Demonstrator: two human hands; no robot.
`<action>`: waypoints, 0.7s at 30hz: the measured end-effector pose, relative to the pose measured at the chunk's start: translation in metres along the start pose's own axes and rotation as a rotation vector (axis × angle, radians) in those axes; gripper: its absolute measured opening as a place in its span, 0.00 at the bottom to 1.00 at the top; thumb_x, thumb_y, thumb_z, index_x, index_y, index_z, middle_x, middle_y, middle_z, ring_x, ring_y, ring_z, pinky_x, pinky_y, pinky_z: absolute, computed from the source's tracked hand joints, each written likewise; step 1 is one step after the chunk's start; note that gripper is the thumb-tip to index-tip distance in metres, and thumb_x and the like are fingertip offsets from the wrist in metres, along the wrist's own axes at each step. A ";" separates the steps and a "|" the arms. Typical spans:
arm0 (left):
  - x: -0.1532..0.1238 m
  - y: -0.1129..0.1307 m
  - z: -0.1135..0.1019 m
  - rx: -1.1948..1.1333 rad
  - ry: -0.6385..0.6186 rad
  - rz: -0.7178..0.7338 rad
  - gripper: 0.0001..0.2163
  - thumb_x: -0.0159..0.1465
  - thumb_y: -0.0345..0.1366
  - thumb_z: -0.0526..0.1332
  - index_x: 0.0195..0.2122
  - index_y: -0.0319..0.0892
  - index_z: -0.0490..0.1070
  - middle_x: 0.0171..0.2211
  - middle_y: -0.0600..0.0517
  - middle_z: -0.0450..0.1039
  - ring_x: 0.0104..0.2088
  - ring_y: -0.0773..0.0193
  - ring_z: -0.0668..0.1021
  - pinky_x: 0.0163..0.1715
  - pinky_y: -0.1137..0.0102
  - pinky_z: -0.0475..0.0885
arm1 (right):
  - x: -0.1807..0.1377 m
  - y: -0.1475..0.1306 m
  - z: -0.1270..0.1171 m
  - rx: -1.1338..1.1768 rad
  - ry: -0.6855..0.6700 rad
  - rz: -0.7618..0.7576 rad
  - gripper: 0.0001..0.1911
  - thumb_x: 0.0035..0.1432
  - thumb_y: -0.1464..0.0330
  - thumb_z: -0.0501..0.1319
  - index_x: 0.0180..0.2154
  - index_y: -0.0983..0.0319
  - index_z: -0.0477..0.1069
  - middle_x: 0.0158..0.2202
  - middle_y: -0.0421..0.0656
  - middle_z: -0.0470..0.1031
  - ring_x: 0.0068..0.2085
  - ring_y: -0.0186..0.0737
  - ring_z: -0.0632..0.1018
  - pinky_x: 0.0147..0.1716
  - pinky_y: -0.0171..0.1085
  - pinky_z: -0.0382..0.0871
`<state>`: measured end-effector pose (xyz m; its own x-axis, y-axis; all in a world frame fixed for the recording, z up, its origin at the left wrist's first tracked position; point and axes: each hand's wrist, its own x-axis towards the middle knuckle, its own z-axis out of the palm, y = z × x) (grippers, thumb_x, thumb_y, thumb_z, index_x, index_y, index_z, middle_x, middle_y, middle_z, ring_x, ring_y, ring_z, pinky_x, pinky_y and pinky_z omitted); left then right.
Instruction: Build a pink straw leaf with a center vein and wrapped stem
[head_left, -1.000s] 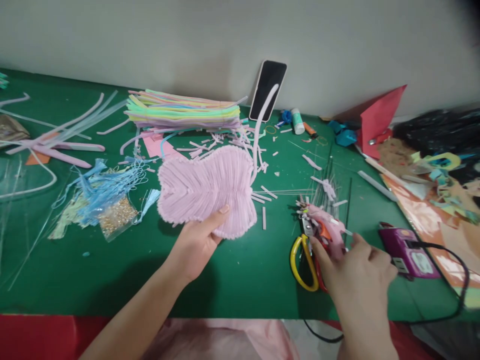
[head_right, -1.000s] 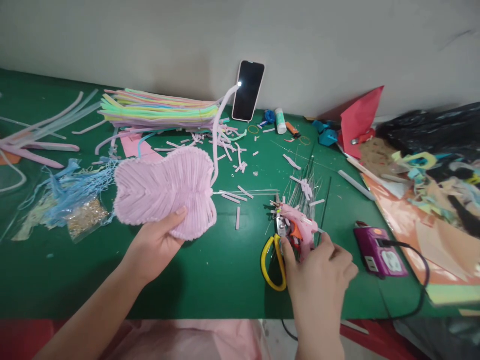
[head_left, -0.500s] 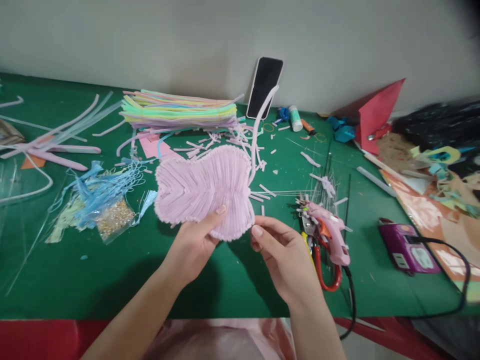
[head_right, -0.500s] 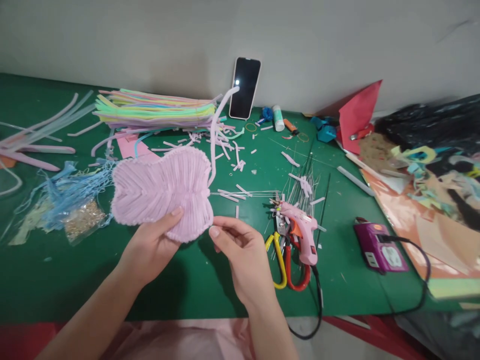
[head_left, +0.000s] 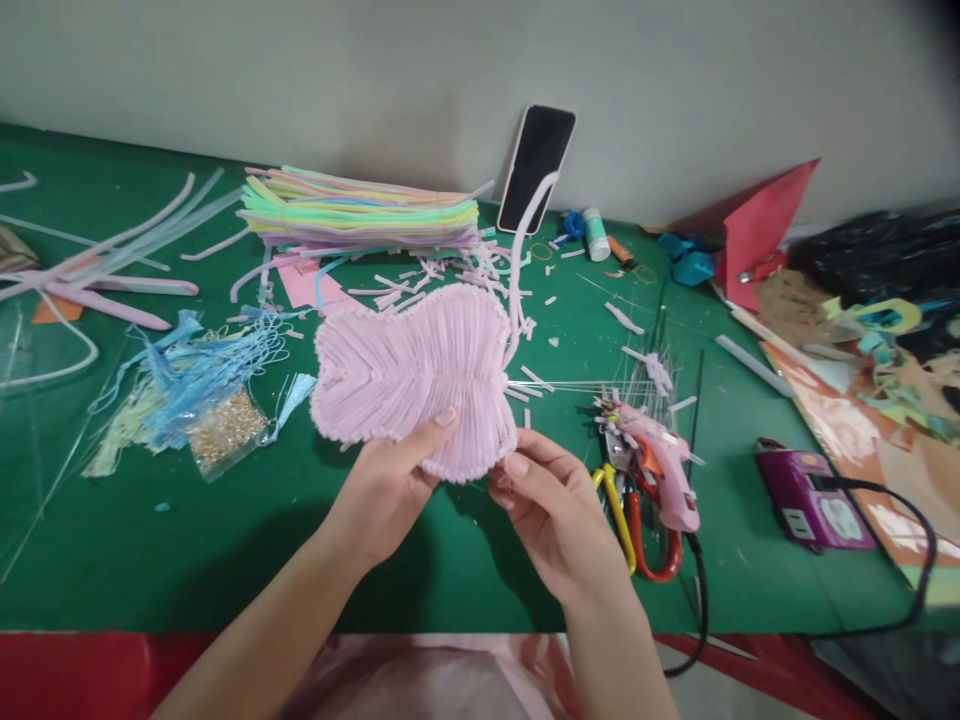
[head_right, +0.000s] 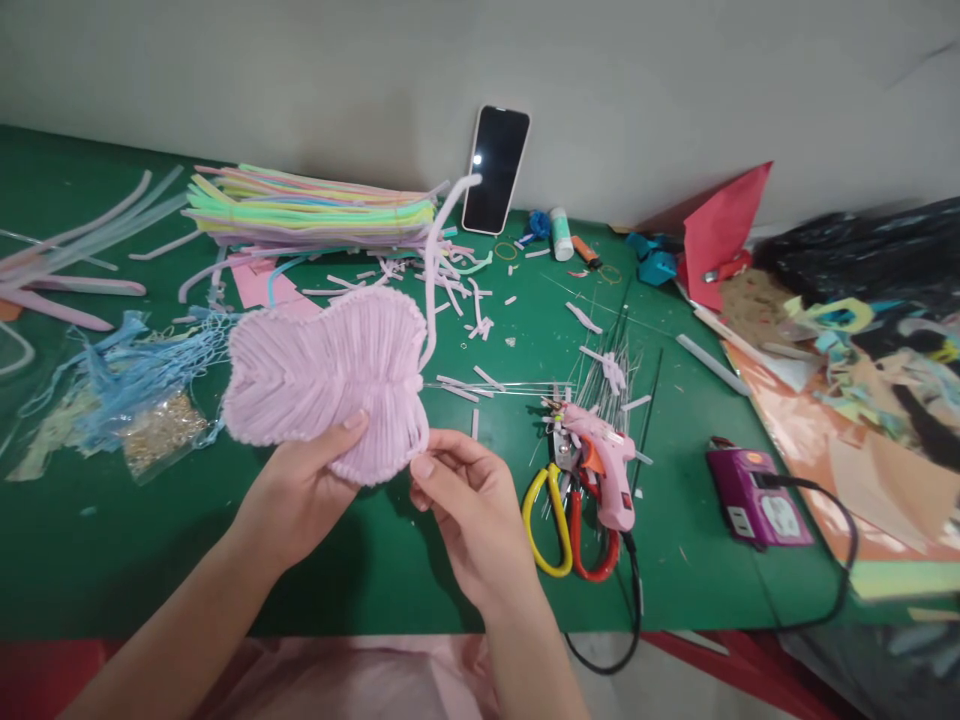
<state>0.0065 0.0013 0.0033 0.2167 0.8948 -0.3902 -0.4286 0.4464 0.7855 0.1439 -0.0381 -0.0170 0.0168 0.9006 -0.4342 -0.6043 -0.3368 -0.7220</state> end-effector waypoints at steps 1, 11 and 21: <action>0.000 0.000 0.000 -0.017 -0.008 -0.007 0.17 0.55 0.34 0.68 0.46 0.44 0.77 0.49 0.49 0.78 0.62 0.46 0.67 0.60 0.59 0.66 | 0.000 0.001 0.000 0.006 -0.001 -0.006 0.10 0.43 0.67 0.74 0.30 0.63 0.79 0.23 0.37 0.70 0.24 0.26 0.66 0.22 0.26 0.63; 0.001 -0.004 0.000 -0.037 0.010 -0.035 0.16 0.55 0.36 0.69 0.45 0.40 0.77 0.49 0.48 0.78 0.59 0.49 0.70 0.58 0.63 0.68 | 0.002 0.010 0.003 0.045 -0.003 -0.029 0.09 0.44 0.66 0.73 0.27 0.62 0.76 0.20 0.36 0.67 0.22 0.26 0.64 0.20 0.26 0.61; -0.002 -0.002 -0.001 0.102 0.105 -0.021 0.04 0.52 0.36 0.70 0.26 0.44 0.77 0.40 0.52 0.81 0.53 0.51 0.76 0.57 0.62 0.69 | -0.001 0.009 -0.003 -0.048 -0.005 -0.118 0.13 0.46 0.65 0.73 0.36 0.59 0.78 0.27 0.37 0.70 0.24 0.26 0.68 0.24 0.27 0.65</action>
<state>0.0058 -0.0018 0.0024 0.1297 0.8832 -0.4508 -0.3327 0.4670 0.8193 0.1413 -0.0426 -0.0250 0.0814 0.9364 -0.3415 -0.5598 -0.2405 -0.7929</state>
